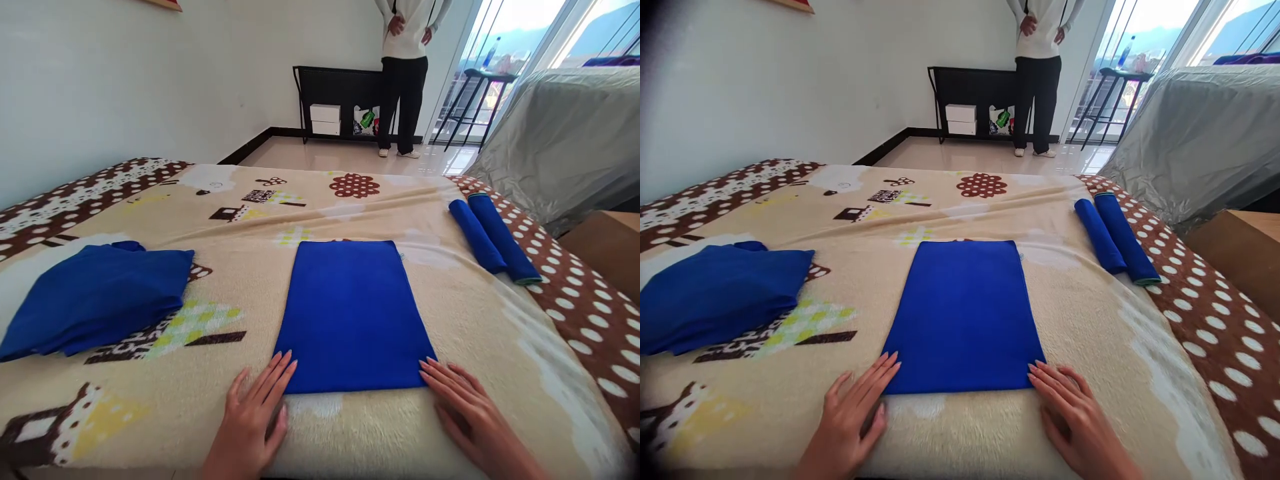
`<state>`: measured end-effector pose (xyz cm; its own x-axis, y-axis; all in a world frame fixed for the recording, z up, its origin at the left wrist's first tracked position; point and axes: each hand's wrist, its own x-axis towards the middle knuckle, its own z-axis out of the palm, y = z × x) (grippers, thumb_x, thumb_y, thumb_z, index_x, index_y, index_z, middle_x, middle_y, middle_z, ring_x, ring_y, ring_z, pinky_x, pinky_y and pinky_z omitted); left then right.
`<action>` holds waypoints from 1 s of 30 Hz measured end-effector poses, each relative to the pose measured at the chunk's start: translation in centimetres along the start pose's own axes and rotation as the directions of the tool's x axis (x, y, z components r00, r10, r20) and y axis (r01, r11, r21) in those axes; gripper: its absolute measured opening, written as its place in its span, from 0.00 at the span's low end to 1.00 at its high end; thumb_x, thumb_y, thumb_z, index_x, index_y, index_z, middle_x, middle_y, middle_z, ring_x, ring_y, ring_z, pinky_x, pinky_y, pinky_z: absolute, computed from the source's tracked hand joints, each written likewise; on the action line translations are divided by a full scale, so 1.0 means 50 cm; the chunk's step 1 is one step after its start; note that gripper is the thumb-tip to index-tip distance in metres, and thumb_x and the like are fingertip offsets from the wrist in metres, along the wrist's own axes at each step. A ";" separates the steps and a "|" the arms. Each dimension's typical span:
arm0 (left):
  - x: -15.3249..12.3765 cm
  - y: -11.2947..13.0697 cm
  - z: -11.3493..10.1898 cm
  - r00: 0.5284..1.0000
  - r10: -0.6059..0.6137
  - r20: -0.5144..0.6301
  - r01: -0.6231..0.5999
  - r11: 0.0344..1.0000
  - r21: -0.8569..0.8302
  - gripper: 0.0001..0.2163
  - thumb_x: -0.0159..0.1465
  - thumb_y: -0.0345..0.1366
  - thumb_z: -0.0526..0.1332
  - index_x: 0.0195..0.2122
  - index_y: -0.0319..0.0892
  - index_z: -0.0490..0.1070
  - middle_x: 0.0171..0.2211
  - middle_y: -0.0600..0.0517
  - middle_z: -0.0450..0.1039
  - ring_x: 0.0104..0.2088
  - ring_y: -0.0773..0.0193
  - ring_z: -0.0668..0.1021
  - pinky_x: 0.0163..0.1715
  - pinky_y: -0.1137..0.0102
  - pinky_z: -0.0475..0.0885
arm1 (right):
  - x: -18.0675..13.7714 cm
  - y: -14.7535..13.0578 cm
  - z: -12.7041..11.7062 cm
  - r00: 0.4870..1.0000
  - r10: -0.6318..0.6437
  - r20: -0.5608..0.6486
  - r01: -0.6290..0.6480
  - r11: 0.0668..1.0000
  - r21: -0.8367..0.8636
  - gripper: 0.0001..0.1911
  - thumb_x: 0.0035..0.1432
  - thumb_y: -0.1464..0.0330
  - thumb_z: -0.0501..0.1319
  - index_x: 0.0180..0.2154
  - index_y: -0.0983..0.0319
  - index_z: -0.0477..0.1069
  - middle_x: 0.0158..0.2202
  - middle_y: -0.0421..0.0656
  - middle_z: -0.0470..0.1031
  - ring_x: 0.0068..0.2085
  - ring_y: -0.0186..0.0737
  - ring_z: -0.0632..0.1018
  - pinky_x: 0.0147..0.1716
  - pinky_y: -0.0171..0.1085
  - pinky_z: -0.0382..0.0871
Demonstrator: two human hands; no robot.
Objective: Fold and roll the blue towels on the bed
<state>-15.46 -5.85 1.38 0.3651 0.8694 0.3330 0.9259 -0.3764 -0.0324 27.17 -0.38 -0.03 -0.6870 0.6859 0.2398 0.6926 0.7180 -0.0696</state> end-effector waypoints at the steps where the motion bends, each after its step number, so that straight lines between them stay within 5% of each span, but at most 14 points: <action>1: -0.003 -0.003 0.002 0.999 -0.019 -0.046 0.018 1.000 -0.016 0.28 0.66 0.28 0.54 0.68 0.43 0.57 0.63 0.47 0.68 0.62 0.60 0.71 0.68 0.59 0.44 | -0.004 0.007 0.003 1.000 -0.002 -0.015 0.002 1.000 0.002 0.32 0.65 0.71 0.56 0.69 0.58 0.54 0.64 0.44 0.66 0.64 0.41 0.69 0.61 0.45 0.64; 4: 0.001 -0.006 0.013 0.981 -0.072 -0.178 0.058 0.995 -0.081 0.25 0.65 0.27 0.57 0.64 0.45 0.63 0.57 0.48 0.75 0.55 0.61 0.77 0.65 0.60 0.51 | 0.010 0.012 0.022 0.996 0.020 -0.093 -0.018 1.000 0.023 0.27 0.64 0.74 0.56 0.64 0.58 0.63 0.57 0.45 0.74 0.57 0.42 0.75 0.55 0.46 0.67; 9: 0.002 -0.028 0.007 0.978 -0.031 -0.205 -0.002 0.987 -0.162 0.20 0.68 0.25 0.56 0.60 0.47 0.69 0.52 0.50 0.78 0.52 0.62 0.79 0.57 0.62 0.56 | 0.042 0.012 0.040 0.958 0.040 -0.283 -0.042 0.999 0.000 0.18 0.64 0.78 0.55 0.53 0.62 0.72 0.46 0.47 0.78 0.47 0.43 0.78 0.51 0.48 0.67; 19: -0.016 -0.066 -0.014 0.983 0.003 -0.184 -0.052 0.964 -0.260 0.17 0.65 0.25 0.58 0.52 0.50 0.72 0.48 0.56 0.80 0.48 0.62 0.79 0.51 0.65 0.64 | 0.006 0.021 0.000 0.963 0.021 -0.269 -0.007 0.998 0.056 0.14 0.65 0.75 0.58 0.48 0.55 0.76 0.49 0.43 0.79 0.50 0.41 0.78 0.51 0.44 0.66; 25: -0.016 -0.098 -0.023 0.963 -0.267 0.019 0.226 0.771 -0.595 0.07 0.65 0.36 0.61 0.42 0.52 0.76 0.39 0.58 0.81 0.42 0.65 0.80 0.43 0.73 0.73 | 0.021 0.024 -0.024 0.976 0.117 -0.185 -0.052 0.945 0.323 0.11 0.66 0.70 0.60 0.48 0.54 0.75 0.48 0.40 0.79 0.53 0.38 0.77 0.51 0.38 0.71; 30: 0.008 -0.086 -0.020 0.857 -0.477 0.196 0.500 0.672 -0.547 0.11 0.64 0.46 0.59 0.38 0.47 0.74 0.35 0.54 0.78 0.34 0.62 0.78 0.36 0.69 0.73 | 0.047 0.033 -0.024 0.939 0.293 -0.182 -0.197 0.889 0.413 0.09 0.66 0.68 0.59 0.47 0.54 0.73 0.37 0.39 0.77 0.40 0.36 0.77 0.39 0.35 0.74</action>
<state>-19.40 -4.22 2.62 -0.1100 0.9872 0.1157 0.7514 0.0064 0.6598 26.95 2.27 1.60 -0.4020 0.8325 0.3814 0.6605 0.5521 -0.5089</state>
